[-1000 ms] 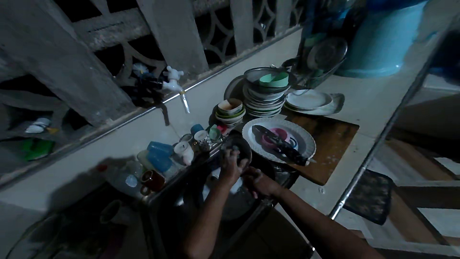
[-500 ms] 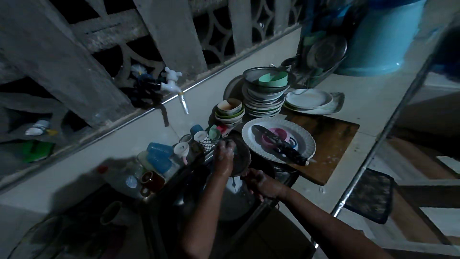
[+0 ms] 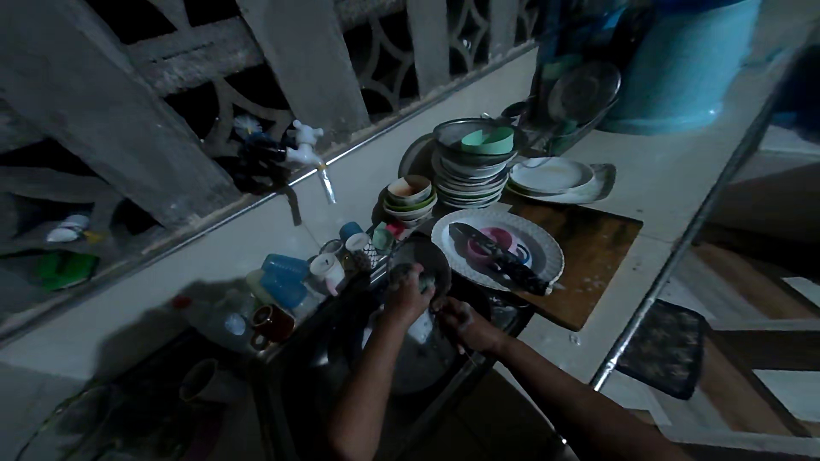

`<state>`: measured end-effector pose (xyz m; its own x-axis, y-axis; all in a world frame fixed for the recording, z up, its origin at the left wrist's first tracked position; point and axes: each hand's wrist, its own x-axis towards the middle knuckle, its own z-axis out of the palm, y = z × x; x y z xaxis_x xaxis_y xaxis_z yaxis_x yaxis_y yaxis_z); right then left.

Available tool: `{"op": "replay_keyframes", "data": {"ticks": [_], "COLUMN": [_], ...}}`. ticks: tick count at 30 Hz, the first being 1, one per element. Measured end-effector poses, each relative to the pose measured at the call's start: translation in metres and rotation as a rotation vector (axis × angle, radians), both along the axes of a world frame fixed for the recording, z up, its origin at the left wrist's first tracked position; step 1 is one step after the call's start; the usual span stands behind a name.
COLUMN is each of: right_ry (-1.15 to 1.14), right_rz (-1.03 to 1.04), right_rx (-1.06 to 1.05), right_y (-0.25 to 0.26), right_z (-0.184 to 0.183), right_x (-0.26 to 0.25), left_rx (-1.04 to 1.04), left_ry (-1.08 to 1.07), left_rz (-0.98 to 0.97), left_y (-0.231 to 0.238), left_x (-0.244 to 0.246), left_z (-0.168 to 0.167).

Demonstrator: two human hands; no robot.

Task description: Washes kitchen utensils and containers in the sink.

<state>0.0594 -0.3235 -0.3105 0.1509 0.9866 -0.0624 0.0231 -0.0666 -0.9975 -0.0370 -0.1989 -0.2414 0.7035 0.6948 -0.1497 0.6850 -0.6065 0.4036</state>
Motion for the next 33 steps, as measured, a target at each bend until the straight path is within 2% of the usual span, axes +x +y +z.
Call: {"op": "replay_keyframes", "data": {"ticks": [3, 8, 11, 18, 23, 26, 28, 31, 33], "right_ry": [-0.002, 0.033, 0.09, 0.058, 0.057, 0.016, 0.011, -0.011, -0.06], "right_rz": [0.032, 0.074, 0.095, 0.031, 0.05, 0.105, 0.124, 0.138, 0.123], "right_rx": [-0.041, -0.101, -0.05, -0.01, -0.021, -0.06, -0.063, -0.076, -0.072], "right_y": [-0.004, -0.005, -0.003, -0.013, -0.012, -0.01, -0.01, -0.012, -0.015], "right_z": [0.002, 0.014, 0.013, 0.018, 0.017, 0.023, 0.028, 0.033, 0.032], "right_x": [0.005, 0.0, -0.004, 0.009, -0.001, -0.005, -0.009, -0.01, -0.008], "left_rx": [0.039, -0.03, -0.048, 0.209, 0.009, -0.034, 0.036, 0.289, 0.329], "left_ry": [0.094, -0.243, -0.322, -0.164, -0.087, -0.256, -0.367, -0.315, -0.295], "left_rz": [-0.025, -0.091, -0.111, -0.106, -0.092, -0.055, 0.0, 0.136, 0.208], "left_y": [-0.004, -0.014, -0.015, -0.004, -0.019, -0.031, -0.028, -0.007, 0.004], "left_x": [-0.003, -0.002, 0.005, -0.005, -0.003, 0.002, 0.007, 0.008, 0.004], "left_z": [0.008, 0.004, -0.008, -0.005, 0.016, 0.02, 0.014, 0.014, 0.022]}}
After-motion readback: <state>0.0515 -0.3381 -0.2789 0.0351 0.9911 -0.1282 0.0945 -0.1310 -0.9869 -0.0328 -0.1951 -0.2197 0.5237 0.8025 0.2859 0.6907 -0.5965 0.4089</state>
